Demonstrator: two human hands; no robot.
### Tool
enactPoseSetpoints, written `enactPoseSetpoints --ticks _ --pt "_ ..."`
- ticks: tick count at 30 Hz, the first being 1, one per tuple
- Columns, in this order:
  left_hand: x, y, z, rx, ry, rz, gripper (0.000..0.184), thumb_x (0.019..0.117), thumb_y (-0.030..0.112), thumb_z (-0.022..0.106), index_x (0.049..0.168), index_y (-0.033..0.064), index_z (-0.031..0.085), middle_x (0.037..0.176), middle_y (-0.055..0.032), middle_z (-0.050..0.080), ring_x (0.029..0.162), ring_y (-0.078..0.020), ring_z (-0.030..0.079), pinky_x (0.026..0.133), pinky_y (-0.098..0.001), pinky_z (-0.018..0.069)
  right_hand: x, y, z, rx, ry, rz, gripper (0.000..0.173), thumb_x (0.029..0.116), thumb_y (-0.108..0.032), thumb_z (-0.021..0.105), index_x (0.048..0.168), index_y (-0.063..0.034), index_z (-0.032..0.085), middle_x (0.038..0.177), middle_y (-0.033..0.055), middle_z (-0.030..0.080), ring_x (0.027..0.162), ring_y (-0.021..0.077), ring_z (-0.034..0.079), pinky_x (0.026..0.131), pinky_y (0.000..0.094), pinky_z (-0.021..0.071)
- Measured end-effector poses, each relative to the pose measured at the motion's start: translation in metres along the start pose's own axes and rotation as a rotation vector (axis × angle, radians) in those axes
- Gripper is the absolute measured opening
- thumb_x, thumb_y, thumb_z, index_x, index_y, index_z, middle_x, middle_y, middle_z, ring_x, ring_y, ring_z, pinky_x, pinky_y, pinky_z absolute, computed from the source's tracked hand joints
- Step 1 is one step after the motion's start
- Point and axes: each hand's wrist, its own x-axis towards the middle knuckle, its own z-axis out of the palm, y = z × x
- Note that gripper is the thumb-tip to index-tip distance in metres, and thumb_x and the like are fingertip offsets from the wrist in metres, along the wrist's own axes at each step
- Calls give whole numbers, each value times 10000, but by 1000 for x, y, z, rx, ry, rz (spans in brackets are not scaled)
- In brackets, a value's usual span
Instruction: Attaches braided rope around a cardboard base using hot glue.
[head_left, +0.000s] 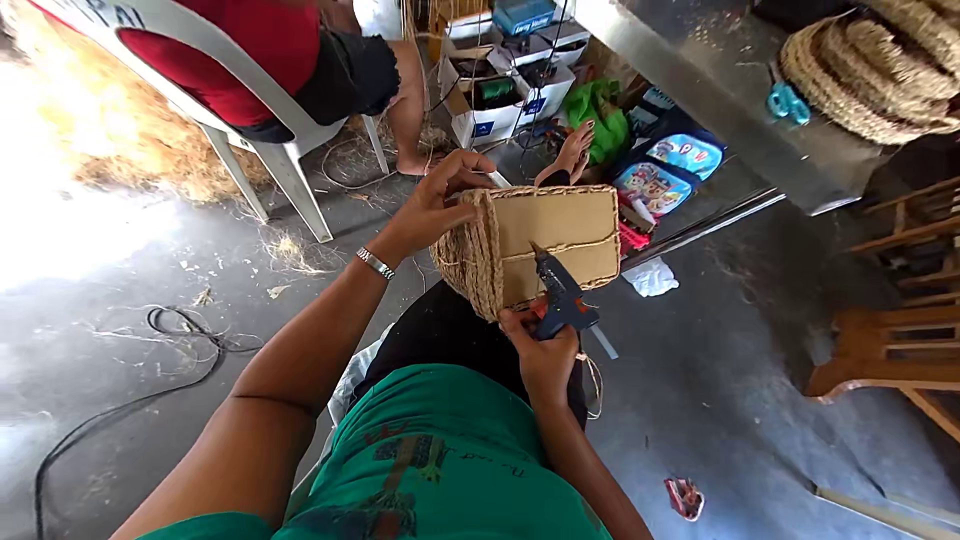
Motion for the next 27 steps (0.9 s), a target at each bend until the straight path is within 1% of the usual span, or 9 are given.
enactPoseSetpoints --ticks 2,4,7,11,13,16,19,24,27 --pt "6 -7 -4 7 -2 -25 442 895 80 603 1328 26 530 1215 -90 674 1102 -172 653 948 -351 554 2 7 8 -7 3 -39 351 779 -36 865 1017 52 623 794 84 744 693 151 728 670 305 638" --pt "4 -14 -4 25 54 -51 374 901 107 578 1268 32 574 1161 -75 667 1056 -154 644 921 -341 548 3 13 13 -15 4 -72 341 788 -54 864 1019 43 631 802 75 750 691 140 727 654 296 634" --pt "-6 -6 3 182 200 -96 285 993 199 623 1221 28 615 1111 -77 686 1006 -146 666 881 -341 570 3 15 17 -48 -3 -84 350 809 -109 862 1041 36 644 842 51 760 723 119 736 670 288 642" --pt "-16 -9 13 255 337 -54 227 1038 186 579 1151 3 651 1009 -66 704 915 -126 674 835 -322 571 -4 14 18 -133 -38 -21 364 841 -227 847 1060 -4 661 853 -5 752 737 61 719 694 257 627" --pt "-18 -11 16 223 343 -37 220 1052 167 540 1157 2 640 1009 -60 687 920 -124 660 845 -323 562 -7 14 17 -147 -50 18 398 855 -270 838 1106 -17 662 869 -12 750 760 55 719 720 267 629" --pt "-17 -9 21 201 344 -42 218 1057 129 506 1186 -4 620 1045 -71 683 958 -142 662 880 -341 563 -7 15 14 -134 -70 33 423 858 -279 837 1141 -26 650 879 -10 750 773 57 721 727 281 631" --pt "-16 -11 21 235 378 -33 194 1047 103 504 1161 -3 620 1013 -66 684 929 -135 663 857 -334 566 -5 16 15 -121 -80 -4 427 854 -276 841 1148 -37 643 869 -19 741 755 49 711 702 268 626" --pt "-18 -4 27 364 382 -25 192 1063 152 518 1144 7 614 987 -54 681 910 -119 660 837 -309 558 -6 19 14 -83 -83 -29 430 864 -247 833 1171 -31 623 863 -21 737 740 50 706 684 264 625" --pt "-23 -2 19 299 283 -12 271 1098 172 415 1187 16 618 1108 -65 682 1027 -146 654 919 -349 551 -7 18 11 -74 -81 -9 416 859 -247 837 1155 -46 627 854 -28 734 733 45 702 677 260 621"
